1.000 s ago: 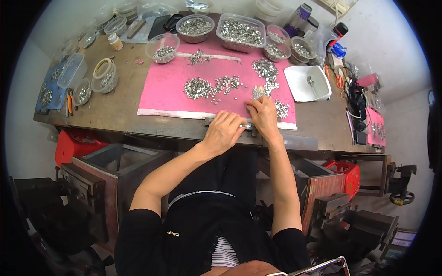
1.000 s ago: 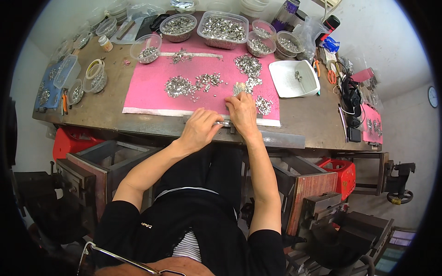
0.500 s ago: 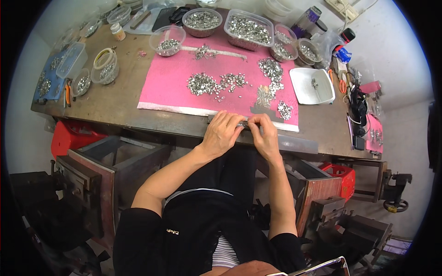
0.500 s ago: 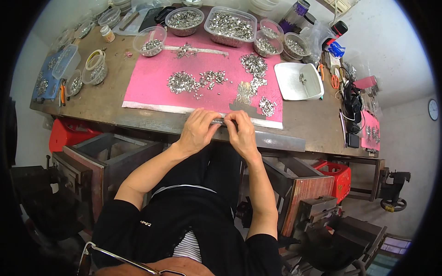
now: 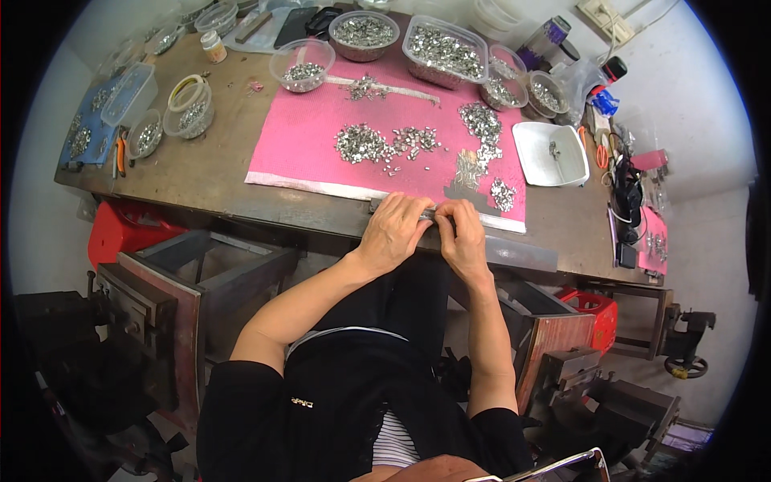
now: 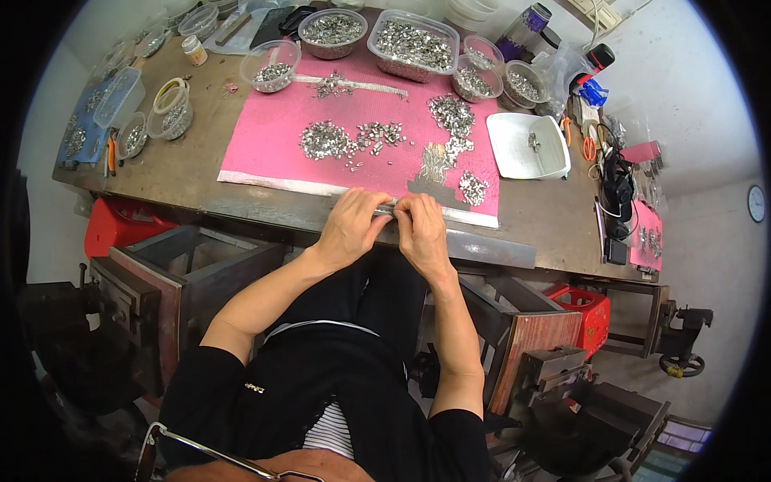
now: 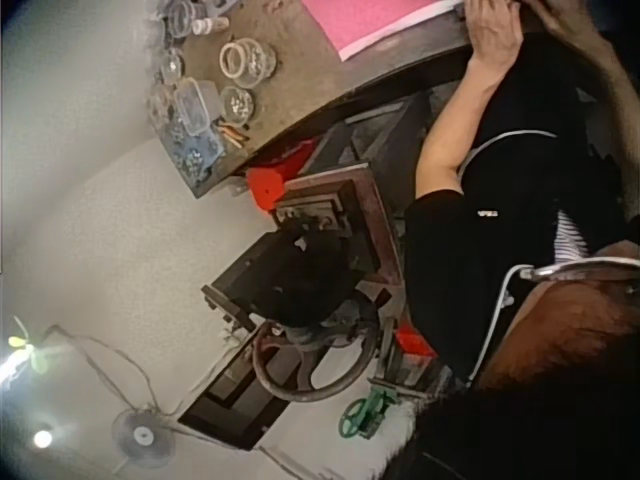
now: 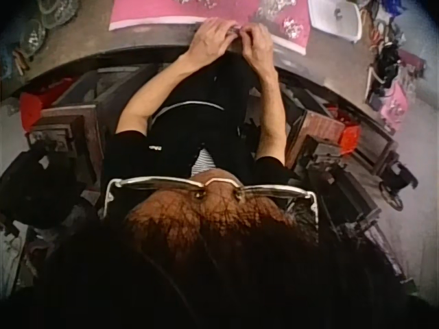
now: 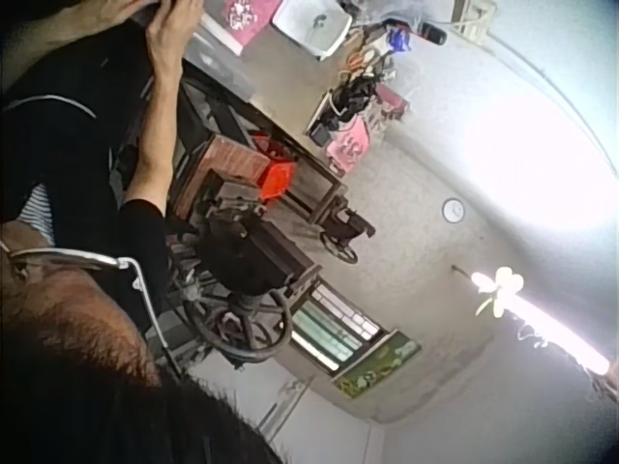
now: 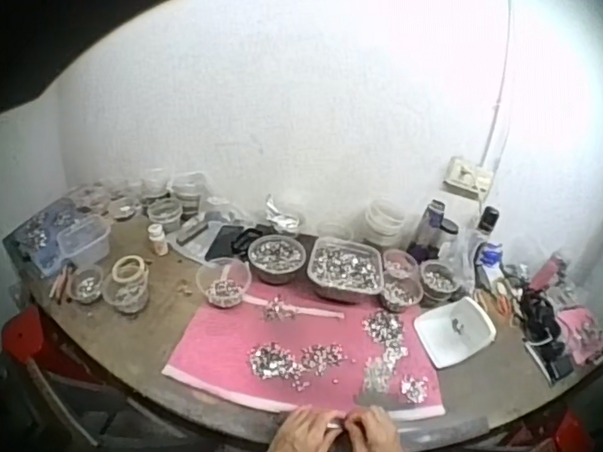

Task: The person arranges small metal pieces into a grooved metal tool by hand, places the tool into a manual press machine, turns the wheel to press it, and resumes placing metal pieces into the tool.

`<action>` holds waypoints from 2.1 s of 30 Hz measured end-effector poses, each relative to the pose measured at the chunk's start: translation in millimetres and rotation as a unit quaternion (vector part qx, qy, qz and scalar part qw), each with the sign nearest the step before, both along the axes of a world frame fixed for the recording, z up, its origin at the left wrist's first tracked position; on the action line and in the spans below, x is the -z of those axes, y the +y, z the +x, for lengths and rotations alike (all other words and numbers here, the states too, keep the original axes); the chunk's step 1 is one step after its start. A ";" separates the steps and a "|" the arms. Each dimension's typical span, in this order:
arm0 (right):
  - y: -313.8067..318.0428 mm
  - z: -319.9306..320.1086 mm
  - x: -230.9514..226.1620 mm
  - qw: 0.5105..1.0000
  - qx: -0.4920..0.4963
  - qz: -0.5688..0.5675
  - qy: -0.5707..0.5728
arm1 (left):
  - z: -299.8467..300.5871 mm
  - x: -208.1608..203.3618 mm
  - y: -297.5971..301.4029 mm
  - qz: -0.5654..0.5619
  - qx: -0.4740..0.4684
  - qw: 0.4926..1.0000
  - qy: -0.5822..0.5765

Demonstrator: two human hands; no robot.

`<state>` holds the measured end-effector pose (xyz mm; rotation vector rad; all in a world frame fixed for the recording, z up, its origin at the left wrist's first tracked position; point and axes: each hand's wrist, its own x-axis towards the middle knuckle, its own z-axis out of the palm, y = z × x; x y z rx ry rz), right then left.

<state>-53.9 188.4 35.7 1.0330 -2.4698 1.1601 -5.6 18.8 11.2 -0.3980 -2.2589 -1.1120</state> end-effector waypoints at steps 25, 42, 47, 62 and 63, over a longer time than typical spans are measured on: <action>4.3 3.2 7.4 0.993 0.037 0.032 0.107 | -44.4 0.0 -90.9 -0.121 -0.040 0.992 -0.005; 3.5 2.6 10.1 0.984 0.035 0.043 0.172 | -36.4 -11.0 -101.3 -0.221 -0.049 0.974 0.001; 6.7 4.6 10.0 0.997 0.054 0.014 0.048 | -34.7 -4.0 -102.3 -0.200 -0.027 0.979 -0.017; 5.4 1.4 10.6 0.989 0.032 0.053 0.133 | -32.0 -3.4 -104.8 -0.207 -0.007 0.978 -0.027; 5.3 1.9 9.1 0.989 0.032 0.052 0.133 | -30.2 -4.8 -104.1 -0.207 -0.008 0.978 -0.027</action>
